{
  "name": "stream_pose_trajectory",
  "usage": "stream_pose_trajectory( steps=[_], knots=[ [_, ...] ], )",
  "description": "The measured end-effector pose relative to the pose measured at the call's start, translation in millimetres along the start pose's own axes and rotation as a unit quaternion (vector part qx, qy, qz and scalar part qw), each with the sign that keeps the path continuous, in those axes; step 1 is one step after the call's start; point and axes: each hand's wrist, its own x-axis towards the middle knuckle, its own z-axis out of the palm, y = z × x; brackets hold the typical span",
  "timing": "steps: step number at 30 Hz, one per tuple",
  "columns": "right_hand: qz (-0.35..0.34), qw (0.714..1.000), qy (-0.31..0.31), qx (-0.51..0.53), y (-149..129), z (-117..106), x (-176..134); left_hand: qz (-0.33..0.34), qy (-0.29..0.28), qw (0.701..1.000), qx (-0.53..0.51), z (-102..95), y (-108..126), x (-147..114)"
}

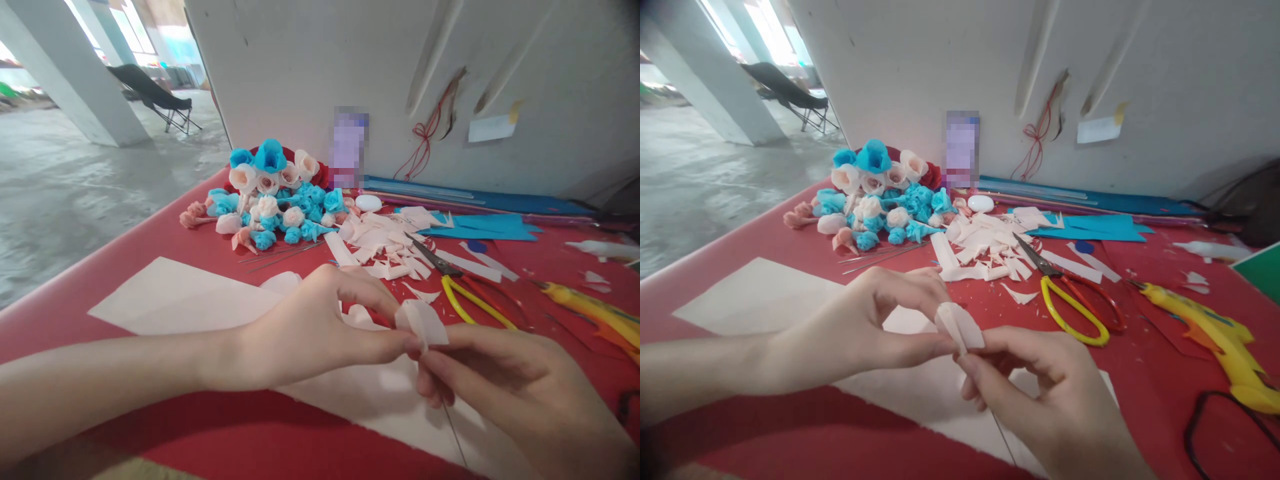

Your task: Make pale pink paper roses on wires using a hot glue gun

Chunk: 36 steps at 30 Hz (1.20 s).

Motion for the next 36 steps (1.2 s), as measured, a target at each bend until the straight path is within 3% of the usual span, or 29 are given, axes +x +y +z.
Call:
stream_pose_trajectory(
  steps=[5, 12, 16, 19, 23, 28, 33, 36],
  knots=[
    [-0.002, 0.999, -0.036, -0.015, 2.2, 0.2, 2.3, 0.001, 0.003, 1.000, -0.008, 0.9, -3.6, -0.9],
    [0.045, 0.999, -0.024, -0.014, 0.8, 0.7, 0.1, -0.017, -0.010, 1.000, -0.015, 0.6, -5.4, -0.1],
    [0.137, 0.985, -0.008, 0.102, -1.9, 0.1, -1.3, -0.022, -0.048, 0.996, -0.077, -5.4, -3.1, 0.5],
    [0.151, 0.963, -0.063, 0.214, 0.4, -3.4, -0.5, 0.008, -0.074, 0.992, -0.102, -8.2, -3.1, 1.3],
    [0.160, 0.936, -0.123, 0.287, 2.4, -4.0, -0.4, 0.045, -0.056, 0.992, -0.103, -4.4, -6.8, 2.2],
    [0.175, 0.937, -0.083, 0.289, -4.0, 3.7, -2.8, 0.057, -0.020, 0.989, -0.133, 3.4, -11.1, 1.4],
    [0.151, 0.943, -0.129, 0.266, 0.3, 4.5, -0.5, 0.063, -0.005, 0.981, -0.186, 7.0, -12.6, 0.0],
    [0.134, 0.957, -0.108, 0.232, -1.6, 7.2, -0.9, 0.060, -0.002, 0.979, -0.194, 7.4, -13.9, 0.4]
  ],
)
